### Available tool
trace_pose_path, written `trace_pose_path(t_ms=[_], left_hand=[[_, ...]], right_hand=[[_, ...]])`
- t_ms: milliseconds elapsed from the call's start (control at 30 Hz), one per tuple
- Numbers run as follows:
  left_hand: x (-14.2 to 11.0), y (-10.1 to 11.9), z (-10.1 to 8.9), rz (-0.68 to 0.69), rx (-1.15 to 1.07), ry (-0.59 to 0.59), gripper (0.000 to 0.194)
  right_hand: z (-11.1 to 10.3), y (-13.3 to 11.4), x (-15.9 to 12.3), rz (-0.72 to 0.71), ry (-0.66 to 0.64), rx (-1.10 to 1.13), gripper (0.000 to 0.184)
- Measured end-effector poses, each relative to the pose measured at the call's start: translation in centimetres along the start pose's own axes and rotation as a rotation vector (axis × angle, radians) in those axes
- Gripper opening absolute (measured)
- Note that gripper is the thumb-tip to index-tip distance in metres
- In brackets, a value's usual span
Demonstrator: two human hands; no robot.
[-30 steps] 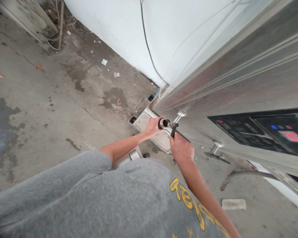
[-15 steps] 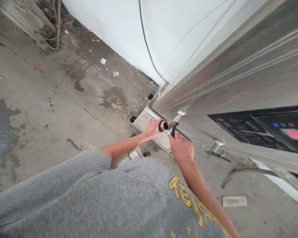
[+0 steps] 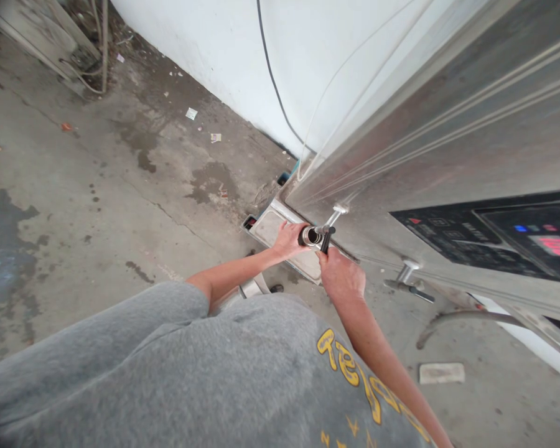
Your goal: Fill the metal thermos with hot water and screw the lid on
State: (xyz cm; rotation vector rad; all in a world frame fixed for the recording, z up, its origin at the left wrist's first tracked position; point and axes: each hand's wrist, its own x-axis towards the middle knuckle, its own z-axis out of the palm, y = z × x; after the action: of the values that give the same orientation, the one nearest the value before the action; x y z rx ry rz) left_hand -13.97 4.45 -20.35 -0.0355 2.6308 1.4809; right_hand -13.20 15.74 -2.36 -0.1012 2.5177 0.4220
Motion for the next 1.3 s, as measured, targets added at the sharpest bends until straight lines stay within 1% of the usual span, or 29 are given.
trace_pose_path(t_ms=[233,433,667,1100,1300], left_hand=[[0.2,-0.2,0.2,0.008,0.003,0.001,0.067],[0.4,-0.2,-0.1,0.002,0.016,0.000,0.067],[0.5,-0.5,-0.1,-0.003,0.017,0.009,0.067],[0.8,0.1,-0.3,-0.014,0.005,0.029,0.064],[1.0,0.1,-0.3,-0.010,0.004,0.035,0.064]], right_hand=[[-0.3,-0.1,-0.1,0.004,-0.004,0.006,0.051],[-0.5,0.0,-0.2,-0.012,0.001,0.019,0.051],[-0.3,0.1,0.0,-0.008,0.032,0.014,0.059],[0.3,0.2,0.3,-0.011,0.060,0.019,0.051],[0.1,0.1,0.1,-0.014,0.055,0.022,0.048]])
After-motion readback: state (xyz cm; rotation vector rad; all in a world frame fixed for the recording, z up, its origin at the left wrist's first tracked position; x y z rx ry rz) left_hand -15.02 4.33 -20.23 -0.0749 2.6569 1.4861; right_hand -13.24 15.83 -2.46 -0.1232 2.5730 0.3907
